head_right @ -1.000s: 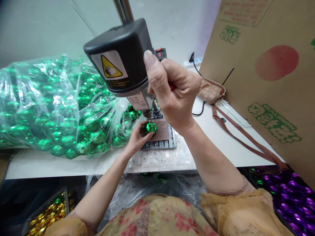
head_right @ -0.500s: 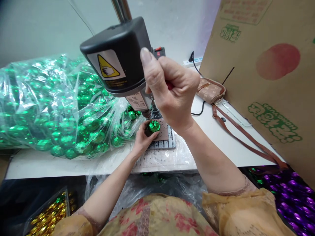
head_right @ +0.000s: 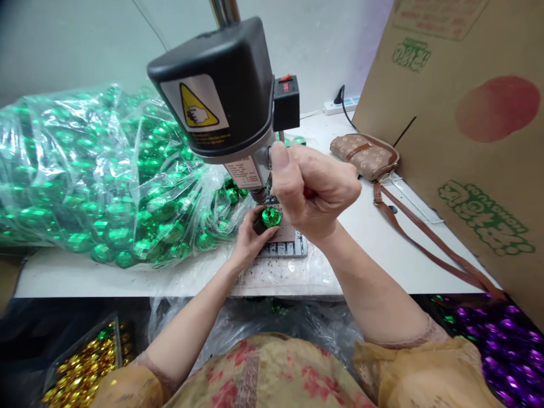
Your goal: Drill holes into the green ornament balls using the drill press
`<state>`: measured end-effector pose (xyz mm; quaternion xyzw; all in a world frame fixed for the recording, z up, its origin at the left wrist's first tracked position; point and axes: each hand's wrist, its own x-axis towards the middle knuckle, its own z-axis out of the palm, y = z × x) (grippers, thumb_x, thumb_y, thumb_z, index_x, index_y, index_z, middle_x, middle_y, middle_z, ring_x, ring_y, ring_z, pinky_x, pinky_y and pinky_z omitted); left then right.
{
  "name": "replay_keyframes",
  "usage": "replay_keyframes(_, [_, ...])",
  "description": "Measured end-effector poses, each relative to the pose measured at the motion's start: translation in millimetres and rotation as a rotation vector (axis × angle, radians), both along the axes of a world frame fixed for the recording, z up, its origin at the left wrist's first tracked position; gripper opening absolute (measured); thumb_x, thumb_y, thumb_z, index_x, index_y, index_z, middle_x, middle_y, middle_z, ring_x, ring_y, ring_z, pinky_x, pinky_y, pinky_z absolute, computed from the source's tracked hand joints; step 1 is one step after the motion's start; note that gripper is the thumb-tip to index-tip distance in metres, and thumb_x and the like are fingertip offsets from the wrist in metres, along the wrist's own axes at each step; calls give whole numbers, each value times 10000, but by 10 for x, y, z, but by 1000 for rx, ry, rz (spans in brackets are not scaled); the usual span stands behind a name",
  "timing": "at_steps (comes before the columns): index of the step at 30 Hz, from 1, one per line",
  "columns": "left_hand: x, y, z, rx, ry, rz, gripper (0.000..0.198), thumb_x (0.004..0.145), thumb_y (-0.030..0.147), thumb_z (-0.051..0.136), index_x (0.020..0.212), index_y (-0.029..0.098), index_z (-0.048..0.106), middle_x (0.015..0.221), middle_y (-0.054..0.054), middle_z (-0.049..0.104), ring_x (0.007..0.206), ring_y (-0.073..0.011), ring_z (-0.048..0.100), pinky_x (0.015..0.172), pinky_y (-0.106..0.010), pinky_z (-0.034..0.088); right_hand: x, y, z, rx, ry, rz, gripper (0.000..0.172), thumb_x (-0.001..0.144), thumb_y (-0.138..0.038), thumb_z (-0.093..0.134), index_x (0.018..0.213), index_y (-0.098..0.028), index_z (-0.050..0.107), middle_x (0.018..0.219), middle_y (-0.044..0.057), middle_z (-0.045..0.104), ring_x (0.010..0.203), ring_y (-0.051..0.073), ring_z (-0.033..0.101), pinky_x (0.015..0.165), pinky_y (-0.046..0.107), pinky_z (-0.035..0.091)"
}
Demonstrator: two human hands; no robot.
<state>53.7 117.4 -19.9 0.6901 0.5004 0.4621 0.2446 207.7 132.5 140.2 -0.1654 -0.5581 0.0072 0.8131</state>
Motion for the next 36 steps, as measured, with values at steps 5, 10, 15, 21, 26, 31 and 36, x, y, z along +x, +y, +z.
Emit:
replay_keyframes(5, [1, -7, 19, -17, -19, -5, 530, 828, 371, 804, 1288, 223, 587, 1277, -99, 656, 1217, -279, 618, 1046, -442, 504, 5, 45, -96, 75, -20, 7, 525, 949, -197, 553, 480, -167, 320, 446, -63, 335, 385, 38, 356, 407, 266, 233])
replay_keyframes(10, [4, -10, 16, -26, -20, -5, 538, 830, 361, 802, 1302, 222, 581, 1283, -101, 654, 1228, -282, 613, 1058, -451, 499, 8, 119, -178, 160, -10, -48, 530, 938, -204, 553, 485, -177, 279, 405, -74, 321, 345, 49, 339, 379, 270, 244])
replay_keyframes(15, [10, -6, 8, -28, -32, 0, 538, 828, 366, 803, 1298, 222, 584, 1272, -103, 658, 1224, -288, 617, 1055, -461, 503, 15, 151, -223, 227, -18, -55, 490, 895, -144, 566, 487, -184, 297, 413, -76, 336, 339, 48, 316, 363, 270, 235])
replay_keyframes(21, [14, -15, 22, -37, -35, 17, 533, 812, 352, 814, 1277, 213, 593, 1251, -106, 665, 1208, -291, 617, 1039, -456, 503, 66, 188, -345, 273, -80, -13, 450, 863, -130, 578, 510, -196, 307, 409, -86, 322, 326, 50, 313, 346, 262, 262])
replay_keyframes(26, [21, -1, 2, -29, -17, 17, 524, 811, 326, 810, 1275, 216, 593, 1255, -97, 667, 1198, -282, 621, 1030, -447, 509, 52, 80, -200, 163, -84, 18, 488, 896, -148, 577, 493, -185, 304, 414, -79, 327, 336, 41, 320, 360, 254, 240])
replay_keyframes(31, [83, -62, 97, -21, -7, 127, 499, 783, 331, 822, 1214, 219, 598, 1176, -87, 686, 1135, -276, 647, 995, -444, 522, -29, 17, 299, -113, 94, 124, 484, 905, -255, 666, 469, -181, 468, 424, -62, 394, 386, 35, 322, 448, 279, 236])
replay_keyframes(36, [-17, -569, 331, 58, 137, 22, 476, 769, 497, 804, 1091, 223, 588, 964, -55, 669, 867, -216, 657, 756, -346, 537, -23, 98, 449, -112, 87, 179, 484, 872, -327, 707, 470, -175, 485, 423, -62, 390, 394, 32, 300, 466, 277, 250])
